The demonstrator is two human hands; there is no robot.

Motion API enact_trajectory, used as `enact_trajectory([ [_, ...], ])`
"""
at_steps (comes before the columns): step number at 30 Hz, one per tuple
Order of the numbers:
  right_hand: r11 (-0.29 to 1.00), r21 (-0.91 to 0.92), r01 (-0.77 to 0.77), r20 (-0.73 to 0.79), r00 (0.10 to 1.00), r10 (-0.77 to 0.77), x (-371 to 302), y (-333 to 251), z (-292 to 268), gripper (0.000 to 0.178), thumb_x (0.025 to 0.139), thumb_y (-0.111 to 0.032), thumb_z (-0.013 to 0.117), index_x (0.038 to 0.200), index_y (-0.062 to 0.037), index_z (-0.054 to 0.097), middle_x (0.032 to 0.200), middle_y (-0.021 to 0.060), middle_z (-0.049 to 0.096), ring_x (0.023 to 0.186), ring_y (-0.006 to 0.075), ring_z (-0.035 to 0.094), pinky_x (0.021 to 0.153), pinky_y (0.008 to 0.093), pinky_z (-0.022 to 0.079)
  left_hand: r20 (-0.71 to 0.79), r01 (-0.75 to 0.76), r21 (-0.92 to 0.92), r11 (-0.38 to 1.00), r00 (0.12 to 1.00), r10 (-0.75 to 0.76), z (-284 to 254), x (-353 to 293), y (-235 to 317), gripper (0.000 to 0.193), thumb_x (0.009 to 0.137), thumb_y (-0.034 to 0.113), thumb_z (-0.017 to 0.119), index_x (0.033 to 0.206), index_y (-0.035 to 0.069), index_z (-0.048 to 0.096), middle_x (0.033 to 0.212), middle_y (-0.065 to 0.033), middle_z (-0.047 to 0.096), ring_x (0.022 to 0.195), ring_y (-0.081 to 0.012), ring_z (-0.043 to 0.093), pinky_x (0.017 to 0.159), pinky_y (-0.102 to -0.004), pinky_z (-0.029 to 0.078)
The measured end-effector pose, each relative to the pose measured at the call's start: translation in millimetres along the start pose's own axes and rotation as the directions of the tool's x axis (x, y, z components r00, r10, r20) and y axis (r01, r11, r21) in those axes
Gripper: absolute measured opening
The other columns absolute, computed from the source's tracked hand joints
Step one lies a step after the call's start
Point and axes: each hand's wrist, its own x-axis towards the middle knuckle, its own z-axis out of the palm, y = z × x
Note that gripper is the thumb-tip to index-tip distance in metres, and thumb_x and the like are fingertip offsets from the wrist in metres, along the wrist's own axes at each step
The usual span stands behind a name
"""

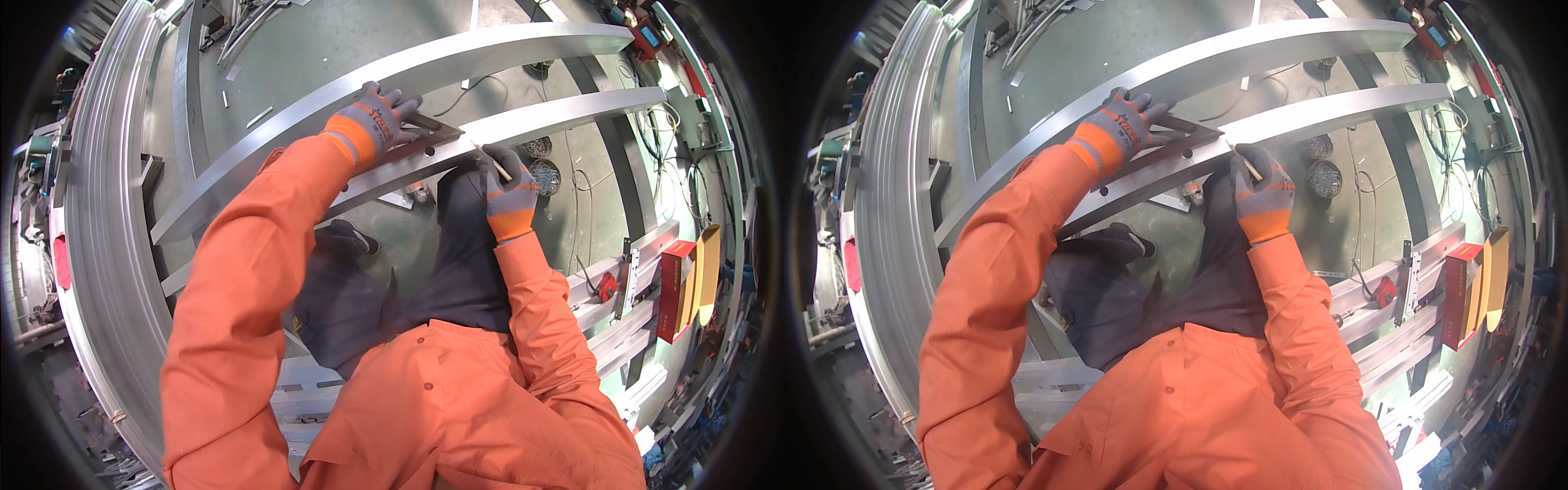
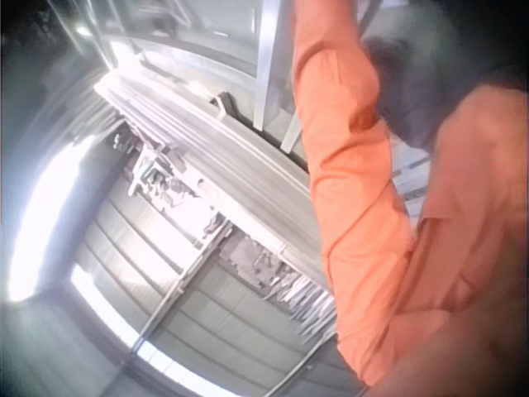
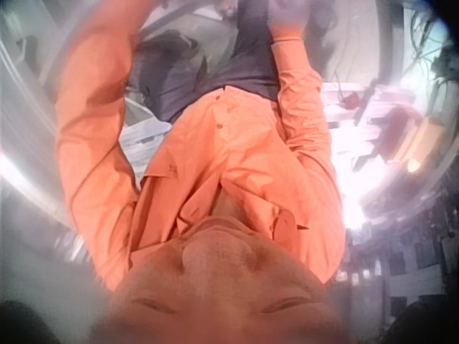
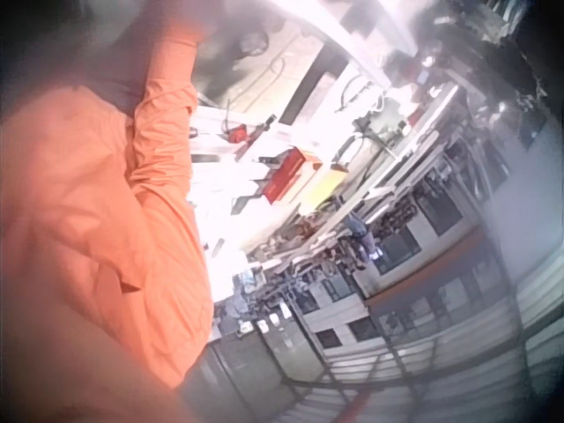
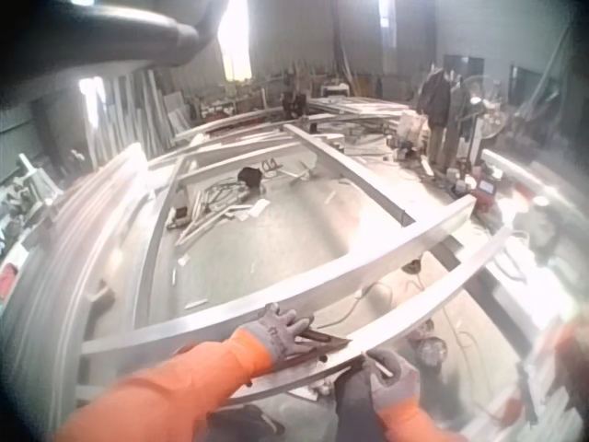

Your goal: The person drills multiple holes into a curved metal bar using a cordless drill while seated on the floor. They then use a square tool to measure and mark the bar, and finally measure the bar with a tape measure.

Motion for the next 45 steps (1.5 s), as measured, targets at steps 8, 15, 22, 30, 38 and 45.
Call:
enact_trajectory([
  [8,0.921,0.24,-0.307,0.162,0.948,0.274,-55.7,-28.2,-34.9,0.028,0.101,-0.014,0.068,0.127,-0.003,0.071,0.101,0.0092,0.077,0.085,0.0103,0.068,0.073,0.028,0.053,-0.08,0.543,-0.465,0.699,0.76,-0.644,-2.8,-76.3,-62.0,0.064,0.092,0.008,0.066,0.152,0.026,0.055,0.116,-0.0111,0.075,0.108,-0.0315,0.072,0.097,-0.0446,0.055],
  [15,0.993,0.119,0.024,0.024,0.999,-0.027,-67.8,2.1,-87.7,0.035,0.1,-0.007,0.065,0.134,-0.0001,0.066,0.112,0.0143,0.076,0.094,0.0199,0.072,0.084,0.0323,0.057,-0.009,-0.191,-0.968,-0.16,0.667,-0.745,49.3,-138.3,-76.6,0.039,0.094,0.024,0.078,0.124,0.0,0.072,0.104,-0.0063,0.074,0.087,-0.0138,0.065,0.082,-0.029,0.052],
  [22,0.939,0.011,0.343,0.185,0.922,-0.339,-70.7,-92.5,-113.1,0.075,0.075,-0.023,0.085,0.143,-0.0062,0.058,0.121,0.0197,0.068,0.113,0.0429,0.065,0.099,0.048,0.052,-0.264,-0.286,-0.958,-0.031,0.916,-0.302,-88.3,-106.0,106.9,0.039,0.093,0.021,0.074,0.122,-0.003,0.069,0.102,-0.0104,0.071,0.092,-0.02,0.071,0.079,-0.0316,0.055],
  [30,0.947,0.074,-0.314,-0.307,0.896,0.321,-151.7,19.4,-257.6,0.039,0.092,-0.011,0.075,0.129,-0.0032,0.068,0.107,0.0118,0.077,0.097,0.0185,0.075,0.086,0.0344,0.058,-0.426,-0.333,-0.877,0.346,0.872,-0.24,-105.7,-30.3,192.1,0.045,0.089,0.005,0.077,0.133,0.004,0.068,0.104,-0.0126,0.074,0.093,-0.0197,0.074,0.079,-0.0343,0.056],
  [38,0.507,-0.184,-0.842,-0.717,0.468,0.517,-373.0,221.0,-437.4,0.061,0.088,-0.039,0.083,0.141,-0.0143,0.067,0.102,0.0166,0.08,0.098,0.0355,0.077,0.088,0.0439,0.059,-0.135,-0.163,-0.983,-0.081,0.953,-0.272,-13.6,-39.4,219.7,0.039,0.094,0.003,0.071,0.133,0.005,0.068,0.099,-0.0089,0.073,0.081,-0.0132,0.068,0.068,-0.0298,0.055],
  [45,0.049,-0.345,-0.937,-0.699,0.292,0.653,-375.0,244.4,-387.3,0.062,0.088,-0.04,0.079,0.145,-0.0228,0.063,0.129,0.0148,0.074,0.119,0.0322,0.07,0.101,0.0417,0.055,-0.02,-0.099,-0.959,-0.264,0.958,-0.287,25.9,-41.1,234.2,0.036,0.095,0.0,0.067,0.131,0.004,0.068,0.098,-0.0074,0.074,0.078,-0.0105,0.067,0.069,-0.028,0.055],
])
